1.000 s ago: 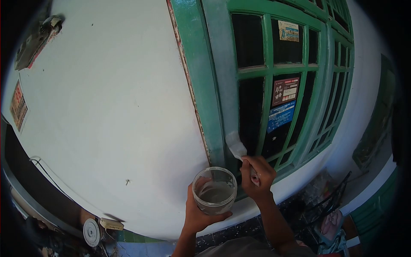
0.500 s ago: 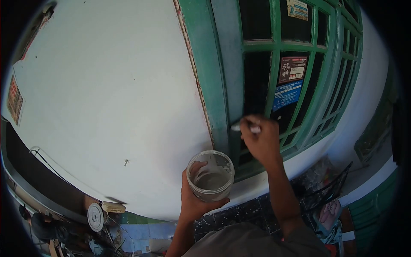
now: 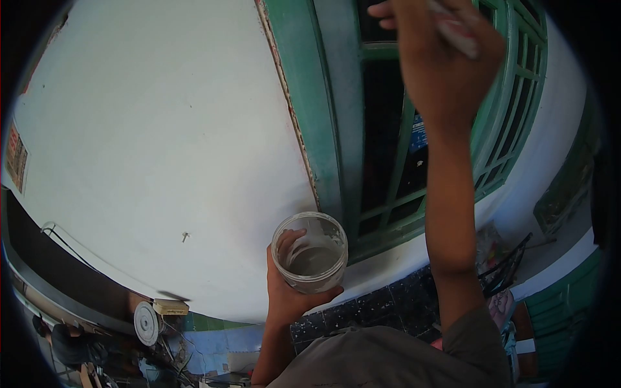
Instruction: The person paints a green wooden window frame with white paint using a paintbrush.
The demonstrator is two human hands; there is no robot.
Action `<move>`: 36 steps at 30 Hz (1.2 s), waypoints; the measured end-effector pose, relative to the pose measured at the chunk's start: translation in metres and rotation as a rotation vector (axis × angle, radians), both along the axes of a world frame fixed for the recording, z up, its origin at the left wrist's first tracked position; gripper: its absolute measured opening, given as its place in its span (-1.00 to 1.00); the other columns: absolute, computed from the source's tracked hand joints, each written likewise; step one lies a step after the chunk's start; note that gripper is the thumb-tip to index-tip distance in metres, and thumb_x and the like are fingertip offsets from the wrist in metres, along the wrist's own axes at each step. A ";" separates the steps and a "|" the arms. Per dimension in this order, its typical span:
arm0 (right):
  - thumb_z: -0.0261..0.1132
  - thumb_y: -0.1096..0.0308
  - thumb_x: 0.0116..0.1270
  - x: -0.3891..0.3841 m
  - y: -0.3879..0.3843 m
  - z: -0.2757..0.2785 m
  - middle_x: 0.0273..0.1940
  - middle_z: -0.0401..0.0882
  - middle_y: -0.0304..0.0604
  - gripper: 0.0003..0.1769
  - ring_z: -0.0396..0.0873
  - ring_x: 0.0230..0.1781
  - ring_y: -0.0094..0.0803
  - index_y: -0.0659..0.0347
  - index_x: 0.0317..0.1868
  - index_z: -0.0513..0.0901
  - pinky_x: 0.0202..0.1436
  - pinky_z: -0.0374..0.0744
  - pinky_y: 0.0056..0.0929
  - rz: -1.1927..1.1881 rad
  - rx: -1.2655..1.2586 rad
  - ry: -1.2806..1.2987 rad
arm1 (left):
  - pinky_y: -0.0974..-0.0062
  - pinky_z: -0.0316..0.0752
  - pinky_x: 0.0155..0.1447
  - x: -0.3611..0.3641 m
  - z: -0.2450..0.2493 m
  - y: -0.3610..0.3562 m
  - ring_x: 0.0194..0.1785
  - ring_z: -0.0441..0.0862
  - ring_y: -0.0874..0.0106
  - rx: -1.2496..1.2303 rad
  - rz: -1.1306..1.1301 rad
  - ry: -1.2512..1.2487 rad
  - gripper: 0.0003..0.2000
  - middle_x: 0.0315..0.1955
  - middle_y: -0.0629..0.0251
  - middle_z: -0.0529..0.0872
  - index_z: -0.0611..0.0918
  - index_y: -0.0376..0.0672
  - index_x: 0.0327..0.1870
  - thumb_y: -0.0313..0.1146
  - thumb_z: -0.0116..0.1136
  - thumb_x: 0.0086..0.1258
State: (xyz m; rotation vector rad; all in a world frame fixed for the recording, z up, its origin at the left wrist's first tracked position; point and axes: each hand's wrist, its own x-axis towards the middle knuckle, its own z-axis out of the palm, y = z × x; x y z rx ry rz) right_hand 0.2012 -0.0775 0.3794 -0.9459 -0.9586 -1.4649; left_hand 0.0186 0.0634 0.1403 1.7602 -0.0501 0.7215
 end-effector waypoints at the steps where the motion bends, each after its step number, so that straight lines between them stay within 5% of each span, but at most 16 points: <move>1: 0.32 0.47 0.46 0.011 0.006 -0.005 -0.47 0.70 -0.18 -0.84 0.67 -0.48 -0.51 0.43 -0.18 0.77 -0.41 0.56 -0.52 -0.085 0.010 -0.038 | 0.24 0.52 0.43 0.000 0.000 0.000 0.38 0.54 0.23 0.015 -0.001 0.004 0.13 0.34 0.11 0.46 0.32 -0.26 0.42 -0.33 0.83 -0.29; 3: 0.38 0.54 0.47 0.032 0.002 -0.025 -0.25 0.78 -0.17 -0.85 0.80 -0.34 -0.47 0.32 -0.01 0.81 -0.32 0.67 -0.60 -0.076 -0.133 0.015 | 0.24 0.52 0.43 0.000 0.001 0.000 0.38 0.54 0.22 0.045 -0.003 0.002 0.13 0.34 0.11 0.46 0.31 -0.26 0.43 -0.34 0.83 -0.28; 6: 0.38 0.61 0.39 0.020 0.002 -0.075 -0.26 0.75 -0.10 -0.82 0.76 -0.35 -0.48 0.35 -0.03 0.80 -0.32 0.66 -0.56 -0.113 -0.208 0.140 | 0.23 0.53 0.43 0.003 -0.002 0.002 0.38 0.54 0.21 0.014 -0.023 0.007 0.13 0.34 0.11 0.46 0.31 -0.26 0.43 -0.34 0.83 -0.28; 8: 0.40 0.65 0.23 0.012 0.005 -0.113 -0.34 0.66 -0.05 -0.79 0.65 -0.47 -0.30 0.34 -0.11 0.77 -0.38 0.57 -0.41 -0.002 -0.203 0.184 | 0.22 0.53 0.43 0.004 -0.004 0.003 0.38 0.54 0.20 -0.004 -0.025 0.009 0.14 0.34 0.10 0.45 0.30 -0.26 0.43 -0.34 0.84 -0.28; 14: 0.37 0.66 0.23 -0.014 -0.013 -0.236 -0.33 0.68 -0.04 -0.79 0.66 -0.47 -0.20 0.35 -0.11 0.76 -0.38 0.58 -0.33 -0.005 -0.353 0.496 | 0.22 0.54 0.42 0.007 -0.007 0.003 0.38 0.54 0.19 -0.023 -0.024 0.022 0.14 0.33 0.08 0.45 0.30 -0.27 0.42 -0.33 0.84 -0.29; 19: 0.41 0.45 0.27 -0.039 -0.024 -0.321 -0.36 0.71 -0.02 -0.91 0.70 -0.43 -0.09 0.27 -0.24 0.78 -0.32 0.61 -0.23 -0.078 -0.546 1.051 | 0.22 0.54 0.42 0.008 -0.006 0.003 0.38 0.54 0.19 -0.023 -0.014 0.027 0.13 0.33 0.08 0.45 0.31 -0.26 0.42 -0.33 0.84 -0.29; 22: 0.43 0.36 0.25 -0.019 -0.024 -0.339 -0.36 0.71 0.00 -0.88 0.73 -0.38 -0.05 0.24 -0.30 0.77 -0.29 0.63 -0.20 -0.063 -0.732 1.143 | 0.22 0.53 0.42 0.007 -0.008 0.002 0.38 0.54 0.19 -0.047 -0.031 0.030 0.13 0.33 0.08 0.45 0.31 -0.24 0.42 -0.33 0.84 -0.28; 25: 0.42 0.36 0.24 0.006 -0.010 -0.299 -0.43 0.71 0.00 -0.88 0.73 -0.41 -0.02 0.25 -0.34 0.77 -0.31 0.64 -0.17 -0.020 -0.635 0.970 | 0.22 0.53 0.42 0.007 -0.007 0.003 0.38 0.54 0.19 -0.023 -0.019 0.021 0.12 0.33 0.09 0.45 0.32 -0.24 0.42 -0.33 0.84 -0.28; 31: 0.39 0.34 0.25 0.005 -0.015 -0.120 -0.50 0.74 -0.01 -0.84 0.78 -0.48 -0.15 0.27 -0.40 0.78 -0.32 0.67 -0.30 0.033 -0.590 0.866 | 0.22 0.54 0.41 0.001 -0.001 0.003 0.38 0.54 0.20 0.030 0.030 -0.005 0.13 0.33 0.09 0.46 0.31 -0.25 0.42 -0.33 0.84 -0.28; 36: 0.39 0.37 0.25 -0.006 -0.017 0.005 -0.57 0.66 -0.12 -0.89 0.69 -0.58 -0.26 0.22 -0.32 0.78 -0.37 0.61 -0.40 -0.016 -0.251 0.388 | 0.22 0.55 0.41 0.000 0.002 0.002 0.37 0.54 0.20 0.078 0.053 -0.009 0.13 0.34 0.09 0.45 0.30 -0.26 0.41 -0.34 0.84 -0.29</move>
